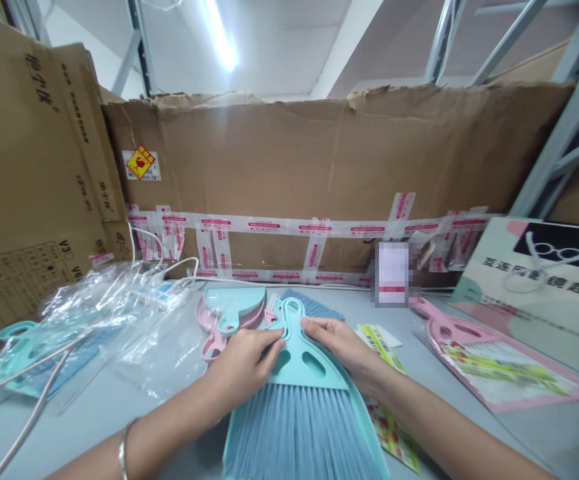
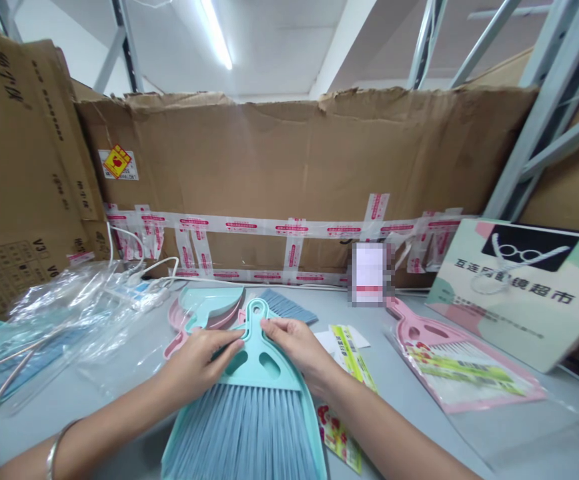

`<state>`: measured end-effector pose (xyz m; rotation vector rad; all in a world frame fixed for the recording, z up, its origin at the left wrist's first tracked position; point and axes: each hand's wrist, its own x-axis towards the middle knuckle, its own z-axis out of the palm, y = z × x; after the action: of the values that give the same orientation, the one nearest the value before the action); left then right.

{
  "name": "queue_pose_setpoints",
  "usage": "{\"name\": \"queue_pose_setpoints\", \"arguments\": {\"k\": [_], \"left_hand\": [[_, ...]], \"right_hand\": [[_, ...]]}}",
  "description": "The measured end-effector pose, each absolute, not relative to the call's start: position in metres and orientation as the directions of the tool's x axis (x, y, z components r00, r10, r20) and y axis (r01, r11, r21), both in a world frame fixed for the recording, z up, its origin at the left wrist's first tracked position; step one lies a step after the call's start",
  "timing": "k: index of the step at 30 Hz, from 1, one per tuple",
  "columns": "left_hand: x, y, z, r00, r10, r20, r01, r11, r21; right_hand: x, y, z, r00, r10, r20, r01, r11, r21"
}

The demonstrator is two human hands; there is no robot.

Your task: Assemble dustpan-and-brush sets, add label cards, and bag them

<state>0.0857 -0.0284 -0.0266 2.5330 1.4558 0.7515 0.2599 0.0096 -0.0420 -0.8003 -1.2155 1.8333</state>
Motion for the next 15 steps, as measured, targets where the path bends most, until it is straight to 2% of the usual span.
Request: {"name": "queue_pose_setpoints", "arguments": {"k": [7,12,15], "left_hand": [[0.0865,-0.0271,-0.0264,0.441,0.832,0.336,0.759,-0.546,0.355],[0.0868,-0.0282,-0.0262,0.427,0.843,0.327,0.759,-0.53,0.378],[0.0869,-0.0272,-0.0253,0.407,0.86,0.308,0.745,-0.508,0.433]], "right_hand": [[0.2594,0.008,-0.0424,-0.443,0.893,-0.077,-0.147,-0.157,-0.977],[0.2601,0.007,-0.0414,-0.418,0.905,-0.078,-0.138,-0.148,-0.979],[0.2578,0.0055,-0.043,-0.434,0.897,-0.078,-0.151,-0.158,-0.976]]}}
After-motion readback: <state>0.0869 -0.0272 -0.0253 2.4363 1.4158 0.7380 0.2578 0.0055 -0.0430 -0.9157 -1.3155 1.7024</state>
